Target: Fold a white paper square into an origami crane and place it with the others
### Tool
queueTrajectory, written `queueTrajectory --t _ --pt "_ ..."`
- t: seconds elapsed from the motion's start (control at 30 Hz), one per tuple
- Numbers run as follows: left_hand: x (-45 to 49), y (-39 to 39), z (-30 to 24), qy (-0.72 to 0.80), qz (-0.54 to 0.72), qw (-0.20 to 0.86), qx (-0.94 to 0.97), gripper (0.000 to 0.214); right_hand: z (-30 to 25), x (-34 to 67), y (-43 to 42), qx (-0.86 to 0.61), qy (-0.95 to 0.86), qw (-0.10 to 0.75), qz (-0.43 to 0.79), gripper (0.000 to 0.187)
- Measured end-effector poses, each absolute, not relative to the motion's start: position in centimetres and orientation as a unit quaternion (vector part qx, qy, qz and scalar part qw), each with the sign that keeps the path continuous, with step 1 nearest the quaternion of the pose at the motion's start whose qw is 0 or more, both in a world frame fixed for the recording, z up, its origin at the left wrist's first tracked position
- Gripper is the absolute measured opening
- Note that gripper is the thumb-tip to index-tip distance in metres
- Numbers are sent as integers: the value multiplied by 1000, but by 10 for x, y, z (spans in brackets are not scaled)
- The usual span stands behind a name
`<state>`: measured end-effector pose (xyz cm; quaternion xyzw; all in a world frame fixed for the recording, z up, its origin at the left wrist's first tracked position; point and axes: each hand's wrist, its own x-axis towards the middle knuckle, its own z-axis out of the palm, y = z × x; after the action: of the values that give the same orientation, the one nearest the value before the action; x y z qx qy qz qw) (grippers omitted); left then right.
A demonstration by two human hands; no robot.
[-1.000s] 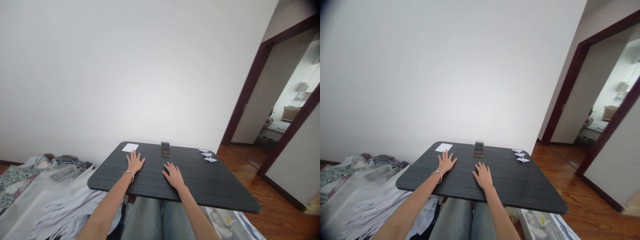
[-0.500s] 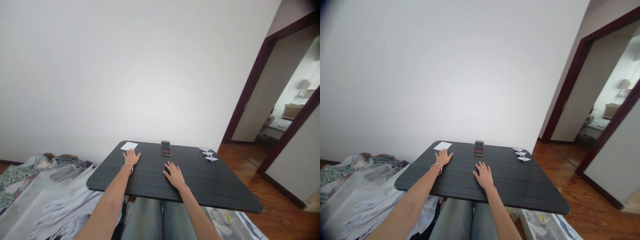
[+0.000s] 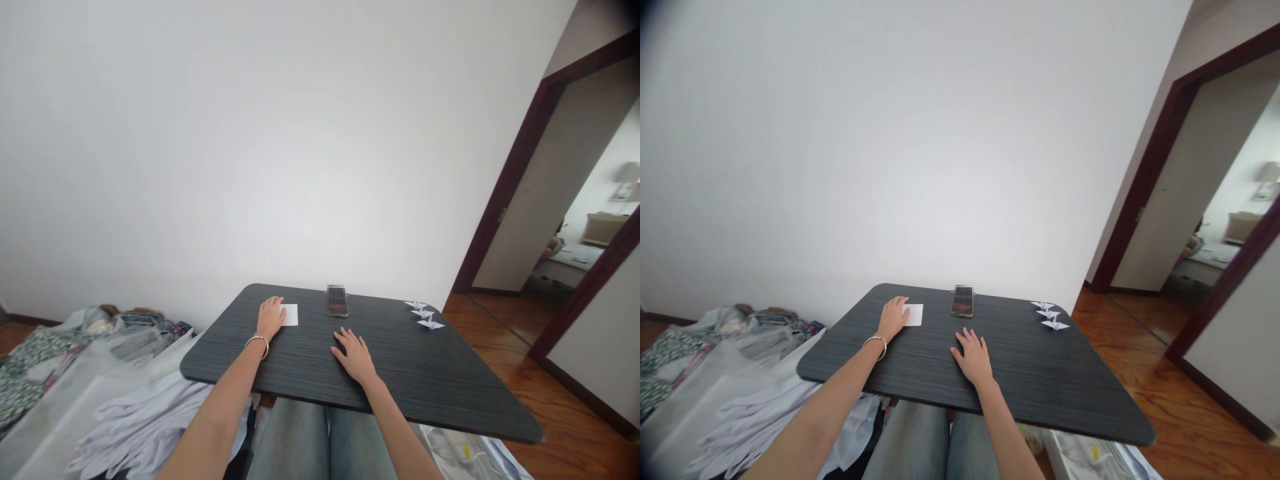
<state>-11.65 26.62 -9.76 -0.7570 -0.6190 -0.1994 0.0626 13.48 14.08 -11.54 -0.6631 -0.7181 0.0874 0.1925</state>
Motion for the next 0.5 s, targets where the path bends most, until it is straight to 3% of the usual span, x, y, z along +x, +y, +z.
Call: queueTrajectory --t 0.5 --pt "-102 240 -108 -555 -84 -54 -826 68 -122 137 145 -652 -716 224 107 48"
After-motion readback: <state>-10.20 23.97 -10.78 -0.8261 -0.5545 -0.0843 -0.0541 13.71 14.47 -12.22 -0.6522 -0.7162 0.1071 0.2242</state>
